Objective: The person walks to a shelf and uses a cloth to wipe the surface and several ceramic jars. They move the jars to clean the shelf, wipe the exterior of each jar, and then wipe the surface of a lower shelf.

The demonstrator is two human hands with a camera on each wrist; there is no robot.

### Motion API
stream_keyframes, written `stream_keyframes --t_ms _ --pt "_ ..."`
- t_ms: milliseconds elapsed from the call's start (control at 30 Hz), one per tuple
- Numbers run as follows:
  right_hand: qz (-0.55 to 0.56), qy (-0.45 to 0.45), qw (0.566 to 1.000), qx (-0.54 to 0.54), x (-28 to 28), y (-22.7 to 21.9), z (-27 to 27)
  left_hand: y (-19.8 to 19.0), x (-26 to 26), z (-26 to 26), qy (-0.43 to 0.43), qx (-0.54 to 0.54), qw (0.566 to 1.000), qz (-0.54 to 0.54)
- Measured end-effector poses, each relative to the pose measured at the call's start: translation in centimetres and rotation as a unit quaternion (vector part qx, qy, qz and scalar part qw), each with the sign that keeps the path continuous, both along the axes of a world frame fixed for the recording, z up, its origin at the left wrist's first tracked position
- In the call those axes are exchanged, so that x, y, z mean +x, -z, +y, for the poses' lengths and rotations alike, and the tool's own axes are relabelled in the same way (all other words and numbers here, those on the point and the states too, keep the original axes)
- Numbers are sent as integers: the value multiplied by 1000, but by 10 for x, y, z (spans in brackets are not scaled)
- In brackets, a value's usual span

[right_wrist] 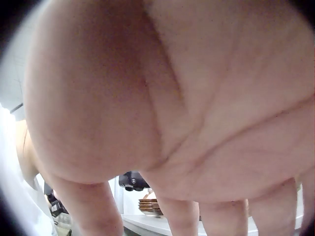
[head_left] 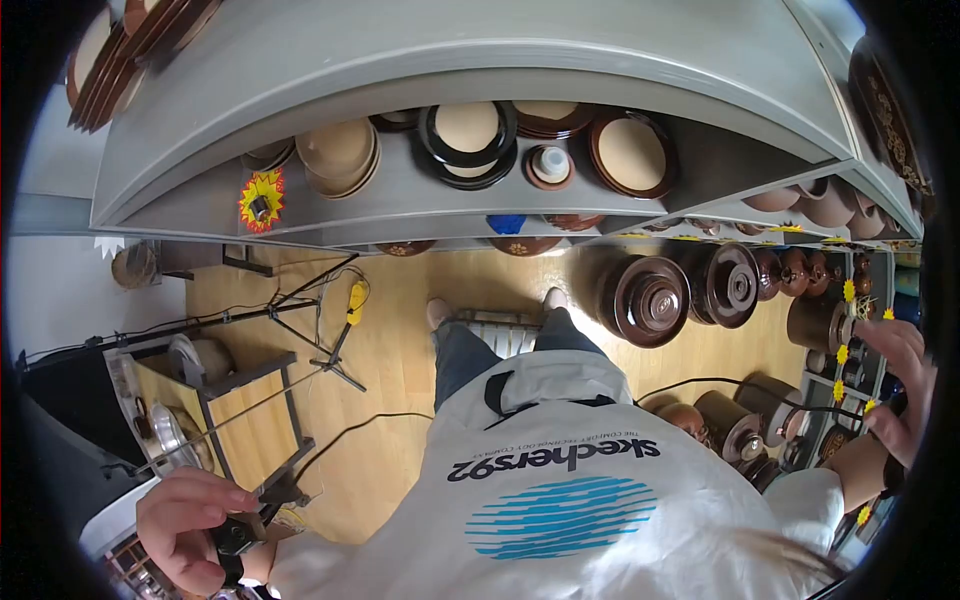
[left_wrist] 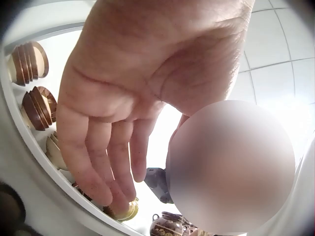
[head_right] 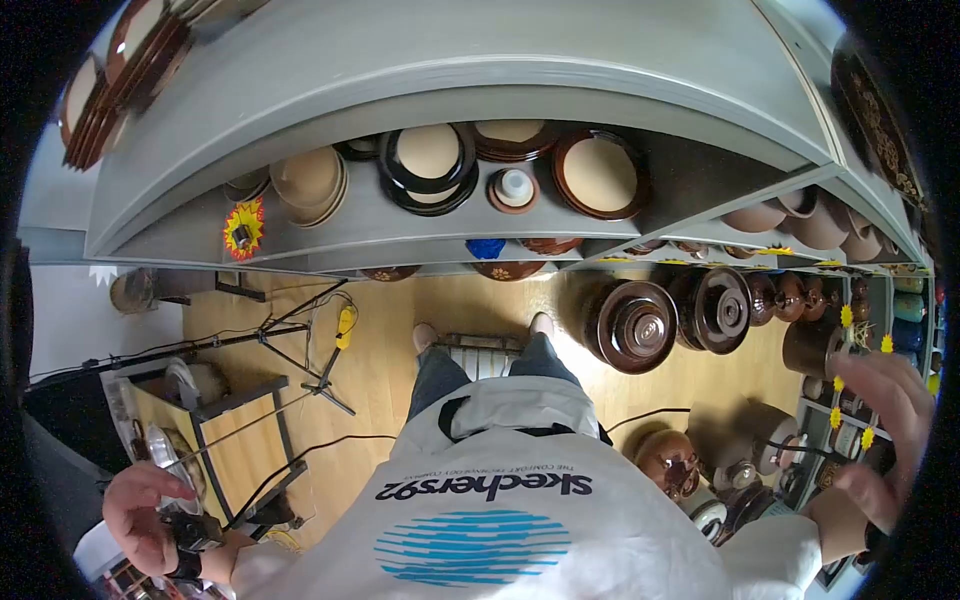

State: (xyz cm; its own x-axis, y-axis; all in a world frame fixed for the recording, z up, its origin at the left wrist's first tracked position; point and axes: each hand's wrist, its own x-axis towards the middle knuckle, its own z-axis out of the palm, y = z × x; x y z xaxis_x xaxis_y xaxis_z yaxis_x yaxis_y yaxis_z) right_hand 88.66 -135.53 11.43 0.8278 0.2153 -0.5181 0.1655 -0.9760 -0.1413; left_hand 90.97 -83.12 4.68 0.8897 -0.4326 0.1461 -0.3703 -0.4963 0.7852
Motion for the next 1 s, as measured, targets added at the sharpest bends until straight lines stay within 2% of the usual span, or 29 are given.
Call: stream_keyframes --t_ms 67,267,333,367,433,533,567,633,700,733,767,833,867,933,1000 --pt "-8 92 995 -31 -10 4 -21 -11 1 -18 4 29 1000 4" --pt "-7 130 991 -10 -36 10 -33 -23 16 -24 26 38 999 -20" --pt "-13 156 987 -18 -47 12 -25 -15 33 -11 130 9 991 -19" --pt "-16 177 984 -23 -53 13 -20 -14 37 -11 132 6 991 -18" --pt "-49 155 986 -31 -63 17 -20 -13 44 -12 131 16 991 -29" --pt "-61 208 976 27 -61 21 -13 -9 58 -15 134 8 991 -5" --pt "-92 181 979 11 -66 25 -18 -5 63 -16 137 7 990 -5" --pt "-121 160 980 -4 -65 29 -21 6 75 -18 138 -76 986 60" --pt "-94 146 984 40 -53 43 -25 12 104 -22 256 -59 945 193" --pt "-102 96 990 19 -42 52 -22 16 114 -29 282 -26 935 214" --pt "-90 90 990 61 -27 60 -15 21 121 -38 306 8 922 237" --pt "0 105 980 166 6 87 -2 39 133 -55 328 14 904 275" --pt "-5 115 979 167 15 101 5 50 137 -61 339 39 890 303" --pt "54 76 980 178 27 133 14 67 145 -79 374 116 854 343" --pt "54 59 977 197 31 169 13 90 143 -100 386 135 841 355"
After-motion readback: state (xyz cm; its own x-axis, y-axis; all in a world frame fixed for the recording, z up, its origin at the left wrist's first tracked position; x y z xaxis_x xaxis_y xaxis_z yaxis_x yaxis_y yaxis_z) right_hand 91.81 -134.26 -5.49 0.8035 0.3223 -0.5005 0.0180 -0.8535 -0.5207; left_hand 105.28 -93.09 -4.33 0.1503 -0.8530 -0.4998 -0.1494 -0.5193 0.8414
